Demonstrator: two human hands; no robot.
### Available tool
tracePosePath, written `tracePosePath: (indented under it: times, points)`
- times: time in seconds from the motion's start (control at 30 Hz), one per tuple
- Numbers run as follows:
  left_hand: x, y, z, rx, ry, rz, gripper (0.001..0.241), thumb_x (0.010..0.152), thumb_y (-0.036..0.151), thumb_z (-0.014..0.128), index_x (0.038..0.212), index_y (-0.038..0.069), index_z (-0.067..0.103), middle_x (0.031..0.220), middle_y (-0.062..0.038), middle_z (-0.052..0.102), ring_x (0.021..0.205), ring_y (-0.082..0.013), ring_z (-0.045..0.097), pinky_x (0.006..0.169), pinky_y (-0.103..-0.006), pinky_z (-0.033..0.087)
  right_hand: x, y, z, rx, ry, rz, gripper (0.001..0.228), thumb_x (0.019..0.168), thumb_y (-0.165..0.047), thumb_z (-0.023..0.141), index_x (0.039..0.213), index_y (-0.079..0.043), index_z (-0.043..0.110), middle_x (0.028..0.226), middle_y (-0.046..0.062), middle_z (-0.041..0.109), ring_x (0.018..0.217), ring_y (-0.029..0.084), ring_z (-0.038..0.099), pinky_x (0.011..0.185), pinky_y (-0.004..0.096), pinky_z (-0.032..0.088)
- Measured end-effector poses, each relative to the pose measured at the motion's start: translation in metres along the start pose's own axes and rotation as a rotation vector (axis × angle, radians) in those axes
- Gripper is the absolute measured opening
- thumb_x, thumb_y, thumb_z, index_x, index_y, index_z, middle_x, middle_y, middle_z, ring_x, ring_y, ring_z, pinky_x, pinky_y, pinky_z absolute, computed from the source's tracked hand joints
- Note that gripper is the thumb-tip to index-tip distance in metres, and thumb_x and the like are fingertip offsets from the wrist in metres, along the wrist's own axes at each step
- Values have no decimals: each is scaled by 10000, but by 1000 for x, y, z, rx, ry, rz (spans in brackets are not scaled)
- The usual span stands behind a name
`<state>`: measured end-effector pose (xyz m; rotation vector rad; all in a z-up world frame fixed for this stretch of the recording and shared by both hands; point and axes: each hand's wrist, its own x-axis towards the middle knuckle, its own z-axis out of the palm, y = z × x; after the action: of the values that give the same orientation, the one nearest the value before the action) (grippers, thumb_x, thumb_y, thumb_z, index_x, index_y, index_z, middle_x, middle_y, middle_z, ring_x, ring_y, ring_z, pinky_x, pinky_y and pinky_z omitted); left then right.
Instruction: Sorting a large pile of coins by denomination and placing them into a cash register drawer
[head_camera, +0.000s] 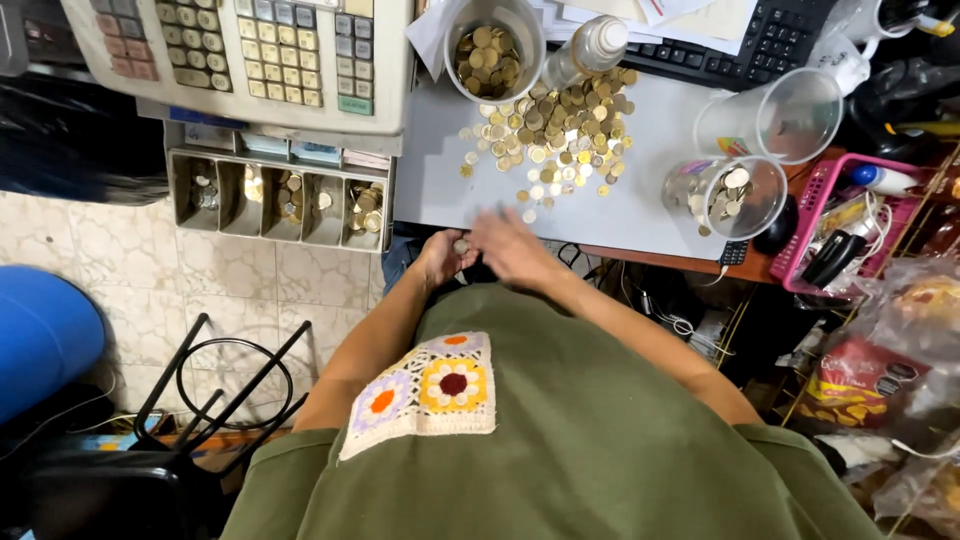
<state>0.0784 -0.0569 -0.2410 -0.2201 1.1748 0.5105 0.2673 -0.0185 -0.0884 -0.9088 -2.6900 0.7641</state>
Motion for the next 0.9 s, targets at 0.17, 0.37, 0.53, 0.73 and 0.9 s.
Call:
tracePosePath:
  times: [0.17,0.37,0.53,0.73,0.9]
  points:
    - [5,-2,-15,181,0,-31,238,984,297,500,929,109,636,779,-68,695,654,-204,695,575,-304,582,26,30,-47,-91,-2,296,643,937,-276,704,1500,-22,523,1603,207,432,1502,422,337,1203,637,214]
    - [-13,3,-16,181,-30,18,258,1016,283,455,971,85,615,859,-80,739,729,-188,752,613,-283,620,-5,52,-30,-195,-81,416,544,989,-335,628,1465,-84,548,1557,100,473,1531,417,246,1181,723,147]
    - [-22,11,-6,94,-63,10,292,1021,229,440,1097,7,615,1067,-198,746,910,-265,775,813,-371,649,43,29,-51,-132,-64,406,623,1000,-386,630,1531,-89,496,1668,142,332,1555,429,153,1157,762,44]
    - [-17,11,-10,12,-87,-22,330,1010,206,461,1192,-45,576,1137,-222,697,992,-319,742,921,-450,636,25,7,-12,-100,-47,135,492,924,-369,660,1352,-126,642,1479,135,568,1471,451,367,1102,816,145]
    - [0,6,-22,-84,-116,-16,381,994,244,535,1233,-47,597,1198,-250,693,1057,-394,735,918,-531,632,21,-3,-14,152,-68,50,355,930,-416,652,1231,-234,692,1594,47,478,1516,422,312,1082,859,90]
